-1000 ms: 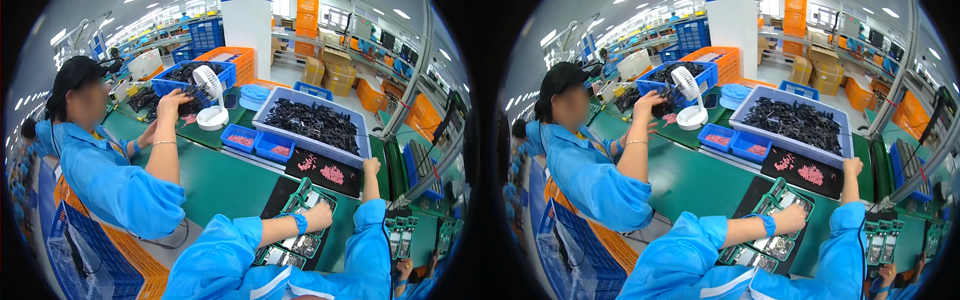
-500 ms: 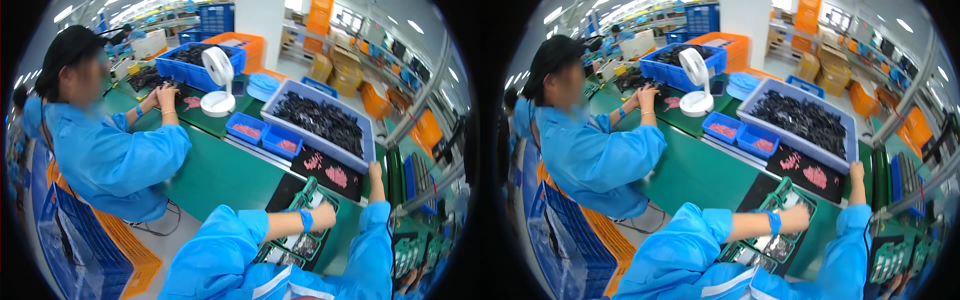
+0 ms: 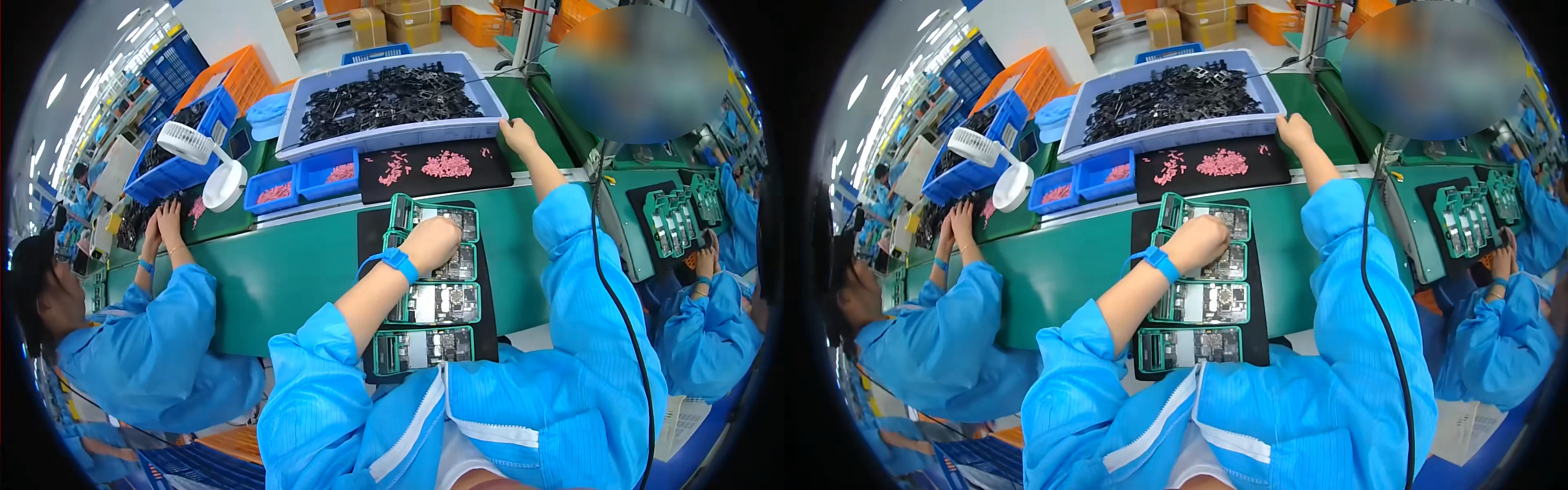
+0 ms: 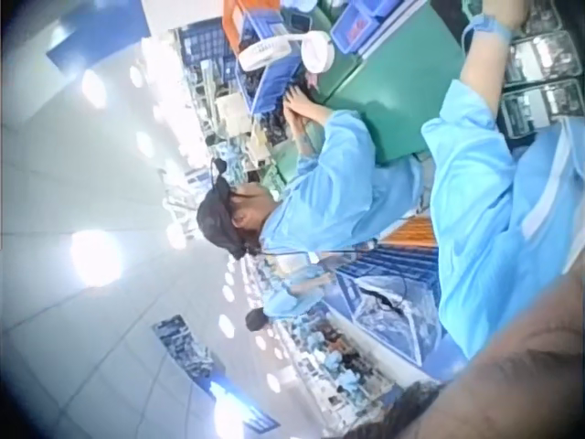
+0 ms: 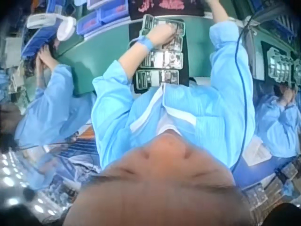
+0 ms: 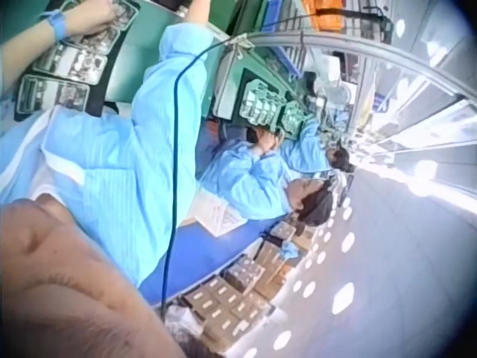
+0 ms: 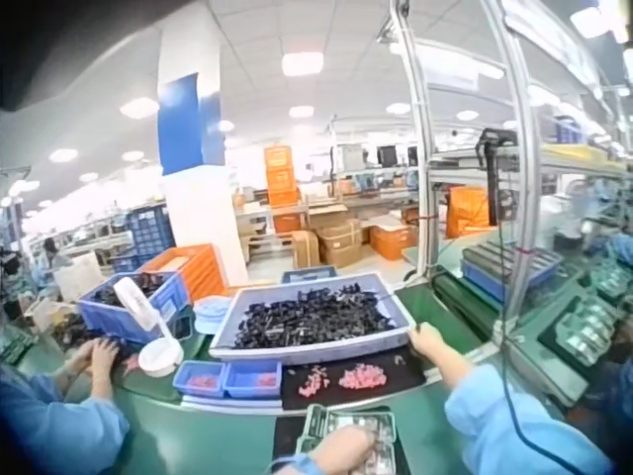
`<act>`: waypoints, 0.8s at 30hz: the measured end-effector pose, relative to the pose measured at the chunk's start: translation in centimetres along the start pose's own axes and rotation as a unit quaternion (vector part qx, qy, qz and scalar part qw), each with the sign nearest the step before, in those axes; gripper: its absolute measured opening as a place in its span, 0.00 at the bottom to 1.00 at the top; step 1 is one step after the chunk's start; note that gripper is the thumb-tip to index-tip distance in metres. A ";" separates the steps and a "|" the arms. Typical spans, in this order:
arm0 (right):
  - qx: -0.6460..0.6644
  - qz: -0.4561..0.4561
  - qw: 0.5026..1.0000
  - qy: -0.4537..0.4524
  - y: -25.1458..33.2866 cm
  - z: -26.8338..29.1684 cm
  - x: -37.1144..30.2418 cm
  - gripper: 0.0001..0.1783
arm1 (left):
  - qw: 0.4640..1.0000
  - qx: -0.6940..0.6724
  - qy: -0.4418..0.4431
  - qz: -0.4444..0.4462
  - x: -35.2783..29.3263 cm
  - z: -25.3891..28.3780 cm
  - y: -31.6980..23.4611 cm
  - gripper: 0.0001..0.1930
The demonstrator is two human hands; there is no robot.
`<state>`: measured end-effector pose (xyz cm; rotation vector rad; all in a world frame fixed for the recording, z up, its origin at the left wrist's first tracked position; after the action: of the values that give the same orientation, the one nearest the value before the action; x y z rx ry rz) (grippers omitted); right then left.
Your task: Assembling electronic components onto printed circuit boards at a factory workstation.
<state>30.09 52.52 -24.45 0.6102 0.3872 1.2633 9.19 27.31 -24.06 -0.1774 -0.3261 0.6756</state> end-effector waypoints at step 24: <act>0.150 0.074 0.986 0.006 2.5 -2.7 7.0 0.22 | 0.978 0.194 -0.021 -0.069 0.0 -0.7 -4.0 0.06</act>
<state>28.46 60.31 -24.60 0.9017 0.5560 1.3610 11.71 24.20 -23.65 0.2312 -0.2379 0.5927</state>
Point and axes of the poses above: each hand's wrist, its own x-axis towards the middle knuckle, its own z-axis out of the back of the hand, y = z × x, the point moved 6 cm from there along x, towards the middle knuckle, and after that the axes turned 9 degrees about -z, right-handed, at the moved point
